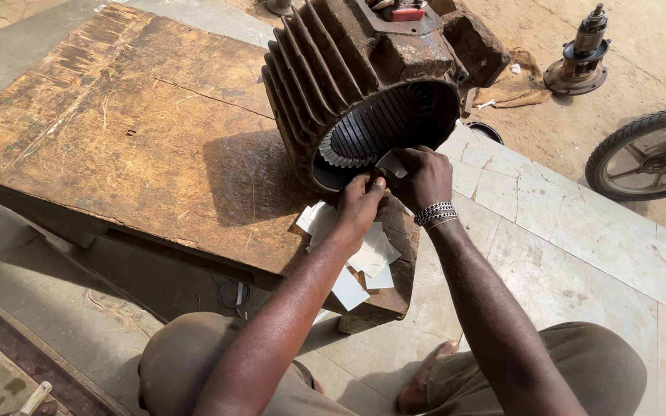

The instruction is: The person kneels at a low wooden workbench and inserts thin white insulation strips one at a time into the slots of a large rusted electric motor stator housing, pressing each strip down into the slot grooves by hand and repositioning the housing between strips.

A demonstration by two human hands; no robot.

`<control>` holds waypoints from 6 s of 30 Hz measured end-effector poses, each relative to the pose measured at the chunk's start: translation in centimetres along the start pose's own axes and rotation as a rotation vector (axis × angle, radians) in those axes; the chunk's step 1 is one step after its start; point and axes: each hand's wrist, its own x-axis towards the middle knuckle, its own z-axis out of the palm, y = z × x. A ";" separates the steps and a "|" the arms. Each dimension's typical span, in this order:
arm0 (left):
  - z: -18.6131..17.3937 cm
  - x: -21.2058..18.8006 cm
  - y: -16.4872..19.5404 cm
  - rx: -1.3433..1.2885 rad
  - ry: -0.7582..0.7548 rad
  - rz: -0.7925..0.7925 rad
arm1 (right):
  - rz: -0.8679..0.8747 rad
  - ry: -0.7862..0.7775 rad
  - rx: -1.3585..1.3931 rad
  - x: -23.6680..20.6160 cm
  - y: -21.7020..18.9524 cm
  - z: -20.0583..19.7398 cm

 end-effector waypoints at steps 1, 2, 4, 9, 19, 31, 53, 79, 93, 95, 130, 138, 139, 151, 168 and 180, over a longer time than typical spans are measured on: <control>0.2 0.4 -0.4 -0.030 0.010 0.027 | 0.034 -0.005 0.012 0.0 -0.1 0.2; 0.4 0.6 -0.8 -0.060 0.022 0.053 | 0.067 -0.012 0.025 0.0 -0.1 0.3; 0.3 0.9 -1.1 -0.139 0.016 0.034 | 0.105 -0.025 0.044 -0.1 -0.2 0.2; 0.6 1.5 -1.6 -0.344 0.013 -0.256 | 0.109 -0.025 0.135 0.0 -0.8 -0.2; 3.9 4.6 -6.5 -0.708 -0.058 -0.129 | 0.095 0.046 0.006 0.2 -1.9 1.5; 3.9 3.8 -3.9 -0.742 0.028 -0.242 | 0.227 0.023 0.027 0.7 -2.2 2.0; -0.6 4.5 -1.2 -0.594 -0.123 -0.142 | -0.018 -0.100 -0.279 -0.8 -3.3 0.7; -1.5 3.9 -1.4 -0.425 -0.084 -0.131 | 0.071 -0.076 -0.174 -1.8 -3.0 1.5; -1.8 3.7 -1.2 -0.320 -0.228 -0.078 | -0.116 -0.128 -0.259 -5.4 -0.8 0.7; -1.7 3.6 -1.1 -0.309 -0.219 -0.085 | -0.101 -0.177 -0.252 -5.5 -0.9 0.7; -4.4 0.2 4.6 0.075 -0.128 0.121 | 0.066 -0.562 -0.090 -5.8 -3.6 0.0; -5.0 -1.2 6.7 0.129 -0.171 0.195 | 0.034 -0.422 -0.070 -6.1 -4.6 0.6; -5.0 -1.2 6.7 0.109 -0.187 0.244 | 0.083 -0.444 0.033 -5.8 -4.1 0.7; -4.1 -4.6 9.4 0.591 -0.095 0.823 | 0.411 -0.479 1.059 -3.8 1.7 -3.2; -3.2 -4.2 8.1 0.618 -0.368 0.870 | -0.048 -0.434 0.729 -2.7 0.3 -8.0; -3.8 -3.4 7.5 0.713 -0.346 0.833 | -0.030 -0.472 0.765 -3.2 1.0 -6.6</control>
